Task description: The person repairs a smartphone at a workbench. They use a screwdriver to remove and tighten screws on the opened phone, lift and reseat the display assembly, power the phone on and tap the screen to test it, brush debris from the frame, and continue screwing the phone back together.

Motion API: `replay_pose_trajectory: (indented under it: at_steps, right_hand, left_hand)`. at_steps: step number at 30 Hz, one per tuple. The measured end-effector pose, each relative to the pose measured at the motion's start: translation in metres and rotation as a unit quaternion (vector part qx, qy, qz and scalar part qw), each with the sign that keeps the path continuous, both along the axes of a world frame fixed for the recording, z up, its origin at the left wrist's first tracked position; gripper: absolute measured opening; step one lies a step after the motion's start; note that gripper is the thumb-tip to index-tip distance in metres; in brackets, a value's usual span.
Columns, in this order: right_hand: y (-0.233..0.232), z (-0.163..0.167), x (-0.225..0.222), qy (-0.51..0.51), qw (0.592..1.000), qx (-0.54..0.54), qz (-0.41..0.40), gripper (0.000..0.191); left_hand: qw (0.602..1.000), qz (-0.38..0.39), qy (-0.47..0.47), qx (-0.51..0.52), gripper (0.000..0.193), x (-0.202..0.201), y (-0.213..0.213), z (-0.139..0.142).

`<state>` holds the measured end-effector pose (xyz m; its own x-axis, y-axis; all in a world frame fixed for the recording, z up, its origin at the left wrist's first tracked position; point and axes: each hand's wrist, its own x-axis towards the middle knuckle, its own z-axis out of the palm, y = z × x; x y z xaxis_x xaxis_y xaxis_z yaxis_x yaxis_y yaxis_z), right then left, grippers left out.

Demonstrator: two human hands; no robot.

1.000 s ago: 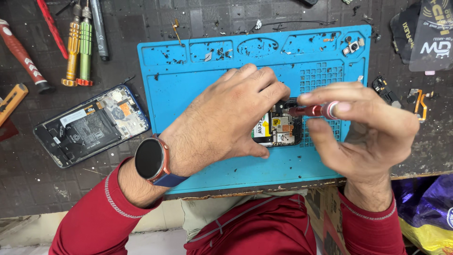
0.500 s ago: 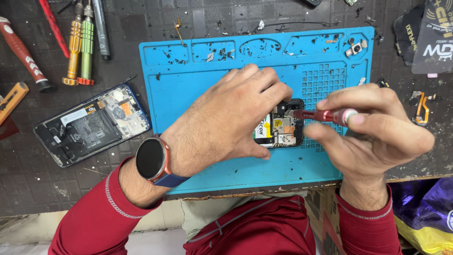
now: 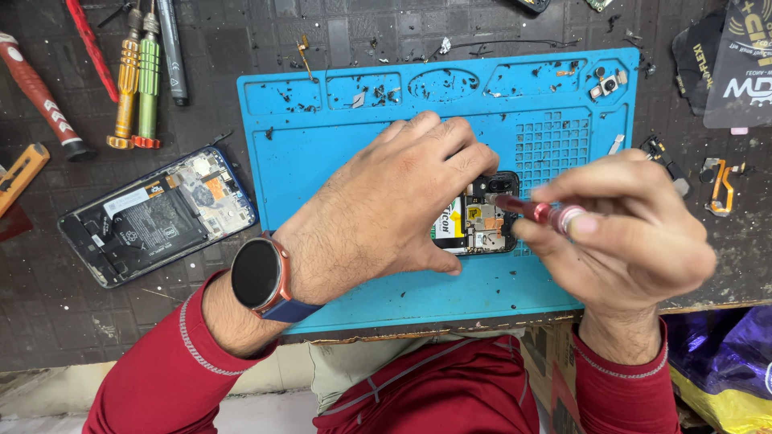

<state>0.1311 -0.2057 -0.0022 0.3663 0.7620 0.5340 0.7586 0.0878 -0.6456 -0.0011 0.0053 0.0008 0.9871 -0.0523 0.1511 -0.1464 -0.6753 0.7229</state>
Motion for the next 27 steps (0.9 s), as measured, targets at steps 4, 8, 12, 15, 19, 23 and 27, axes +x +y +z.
replay_pose_trajectory:
  at_steps: [4, 8, 12, 15, 19, 23, 27]
  right_hand:
    - [-0.002, -0.005, 0.006, -0.009, 1.000, 0.022, 0.004, 0.040]
    - [-0.003, -0.005, 0.003, 0.003, 1.000, 0.007, 0.017, 0.041]
    - [0.005, -0.003, 0.000, 0.004, 0.999, 0.032, 0.020, 0.042]
    - [0.008, 0.001, -0.005, 0.047, 0.999, 0.014, 0.009, 0.036]
    - [0.010, 0.004, -0.008, -0.012, 1.000, 0.013, -0.011, 0.046]
    - [0.011, 0.005, -0.011, -0.010, 1.000, 0.000, 0.024, 0.051]
    - [0.016, 0.003, -0.018, -0.002, 1.000, 0.007, 0.021, 0.062]
  left_hand:
    - [1.000, 0.005, 0.002, 0.000, 0.086, 0.000, -0.001, -0.002]
    - [1.000, 0.003, 0.001, -0.004, 0.086, 0.001, -0.001, -0.003]
    - [1.000, 0.000, 0.009, -0.010, 0.084, 0.000, -0.001, -0.003]
    - [1.000, 0.002, -0.001, -0.005, 0.085, 0.000, -0.001, -0.003]
    - [1.000, 0.003, 0.005, 0.000, 0.085, -0.001, -0.001, -0.002]
    - [1.000, 0.002, -0.003, -0.006, 0.085, -0.002, -0.001, -0.001]
    - [1.000, 0.005, -0.003, -0.007, 0.084, -0.003, -0.001, -0.002]
